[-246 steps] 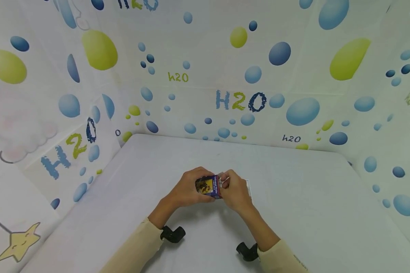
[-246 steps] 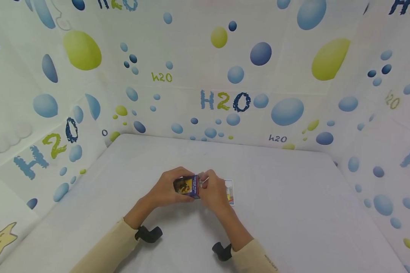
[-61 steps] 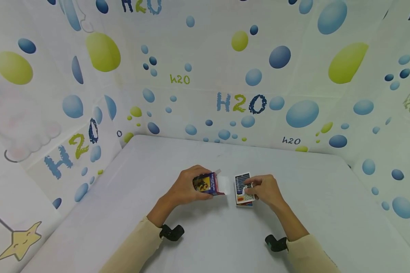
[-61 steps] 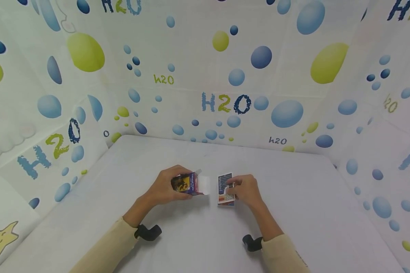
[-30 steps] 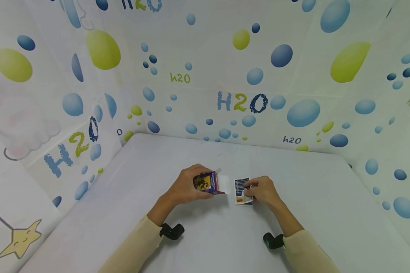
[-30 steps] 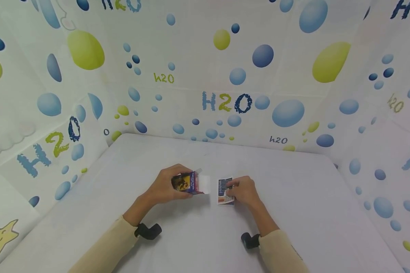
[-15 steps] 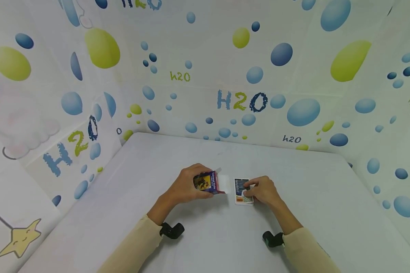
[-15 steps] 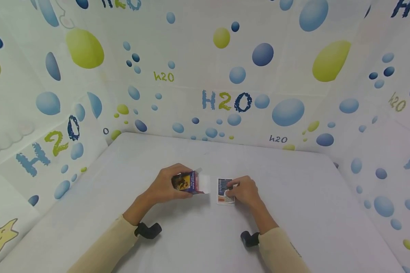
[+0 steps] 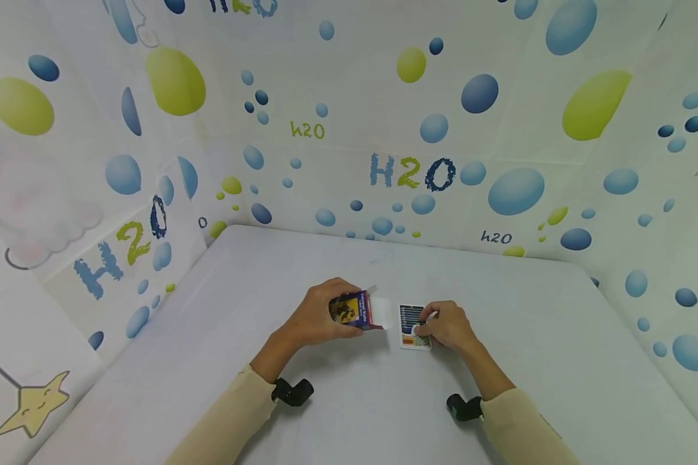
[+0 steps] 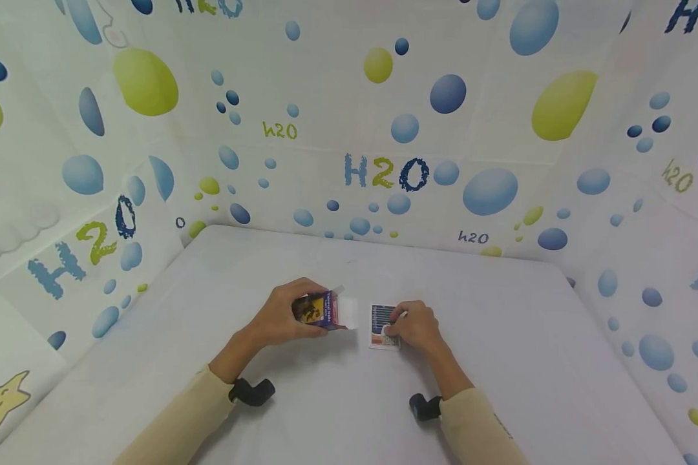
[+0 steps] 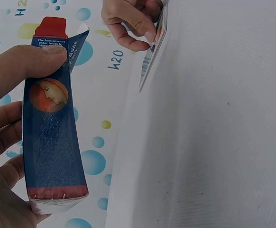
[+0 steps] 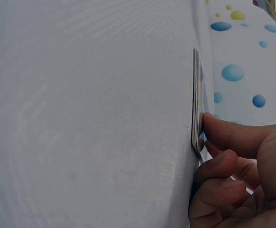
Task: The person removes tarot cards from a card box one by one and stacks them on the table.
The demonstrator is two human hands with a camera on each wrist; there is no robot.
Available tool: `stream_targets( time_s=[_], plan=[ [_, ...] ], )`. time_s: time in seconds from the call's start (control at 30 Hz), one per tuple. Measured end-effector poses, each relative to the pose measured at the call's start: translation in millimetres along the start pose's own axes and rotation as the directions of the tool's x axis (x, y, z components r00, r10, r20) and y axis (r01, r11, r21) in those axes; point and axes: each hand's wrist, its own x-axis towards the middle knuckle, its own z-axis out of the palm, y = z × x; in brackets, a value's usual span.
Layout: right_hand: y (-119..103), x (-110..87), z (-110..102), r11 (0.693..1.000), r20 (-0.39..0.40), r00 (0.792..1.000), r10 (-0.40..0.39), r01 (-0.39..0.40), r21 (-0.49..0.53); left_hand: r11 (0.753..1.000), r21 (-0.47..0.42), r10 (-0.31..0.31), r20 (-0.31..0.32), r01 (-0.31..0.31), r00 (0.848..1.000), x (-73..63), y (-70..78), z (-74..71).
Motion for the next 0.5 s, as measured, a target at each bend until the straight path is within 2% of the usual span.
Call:
stream_targets(
  time_s=[0.3,0.5],
  plan=[
    [0.1,0.3,0.6,1.0,0.012,1.0,0.013,-0.013,0.011,1.0,0.01,-0.005,0.007,0.005,1.0,-0.4,0.5,-0.3],
    [-1.6,-4.1,-1.7,0.995,0.011,1.0,-0.002,0.001,0.096,1.0,-0.001,-0.001,0.005,0.001,1.0,0.0,0.2,0.4]
  ],
)
